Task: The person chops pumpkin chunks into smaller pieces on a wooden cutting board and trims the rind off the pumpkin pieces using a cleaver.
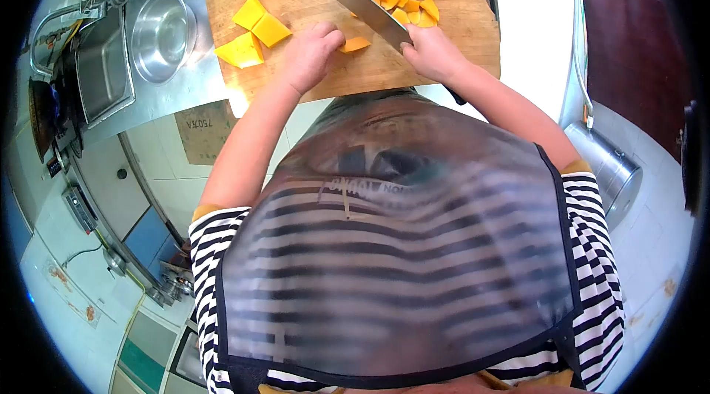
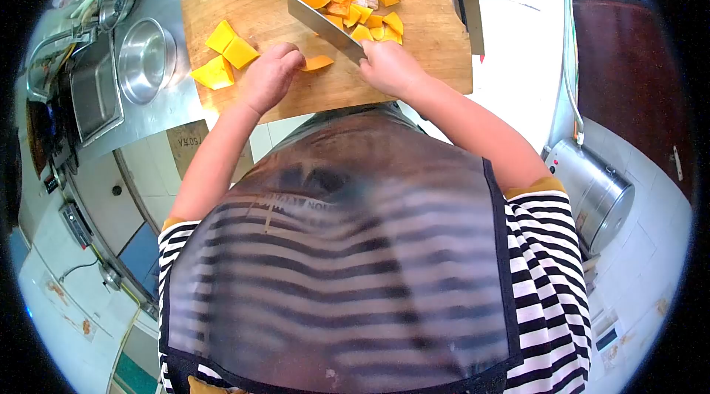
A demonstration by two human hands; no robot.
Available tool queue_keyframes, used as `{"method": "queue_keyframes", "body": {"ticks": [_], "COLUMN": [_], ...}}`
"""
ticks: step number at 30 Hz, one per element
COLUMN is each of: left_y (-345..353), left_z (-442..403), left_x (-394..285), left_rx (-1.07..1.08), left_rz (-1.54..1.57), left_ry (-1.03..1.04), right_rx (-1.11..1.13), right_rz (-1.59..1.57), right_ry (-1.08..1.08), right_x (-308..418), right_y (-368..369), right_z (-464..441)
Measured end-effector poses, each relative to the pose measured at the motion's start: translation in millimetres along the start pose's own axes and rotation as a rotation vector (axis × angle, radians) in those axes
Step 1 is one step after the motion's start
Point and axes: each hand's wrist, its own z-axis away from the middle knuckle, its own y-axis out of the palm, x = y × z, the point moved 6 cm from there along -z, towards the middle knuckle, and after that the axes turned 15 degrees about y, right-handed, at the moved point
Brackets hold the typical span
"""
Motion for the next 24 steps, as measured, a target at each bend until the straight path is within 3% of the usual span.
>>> {"method": "queue_keyframes", "body": {"ticks": [4,6,7,9,10,11,13,20,24], "left_y": [5.0,1.9,8.2,9.6,26.4,24.9,56.2,66.7,63.9], "left_z": [-2.3,3.4,6.2,26.3,40.7,38.1,47.7,36.8,36.1], "left_x": [8.2,10.6,7.8,15.4,25.3,17.2,8.8,24.4,21.6], "left_rx": [-0.053,-0.310,-0.303,-0.565,-0.557,-0.553,-0.624,-0.633,-0.597], "left_rz": [0.054,0.152,0.153,0.138,0.246,0.243,0.965,0.864,0.784], "left_ry": [0.016,-0.005,-0.005,-0.317,-0.554,-0.554,-1.070,-0.878,-0.888], "right_rx": [0.041,0.053,0.065,0.076,0.087,0.088,0.091,0.108,0.063], "right_rz": [0.018,0.014,0.014,-0.023,-0.052,-0.057,-0.068,-0.029,-0.039], "right_ry": [0.011,0.000,-0.016,-0.039,-0.063,-0.063,-0.042,-0.089,-0.059], "right_x": [-0.5,-0.9,-0.9,-5.8,-6.6,-6.6,-6.6,-8.7,-5.0], "right_y": [-1.8,1.6,4.4,13.2,16.0,16.5,17.4,16.2,4.8], "right_z": [10.3,13.4,14.8,15.3,15.7,16.7,20.2,27.6,30.1]}}
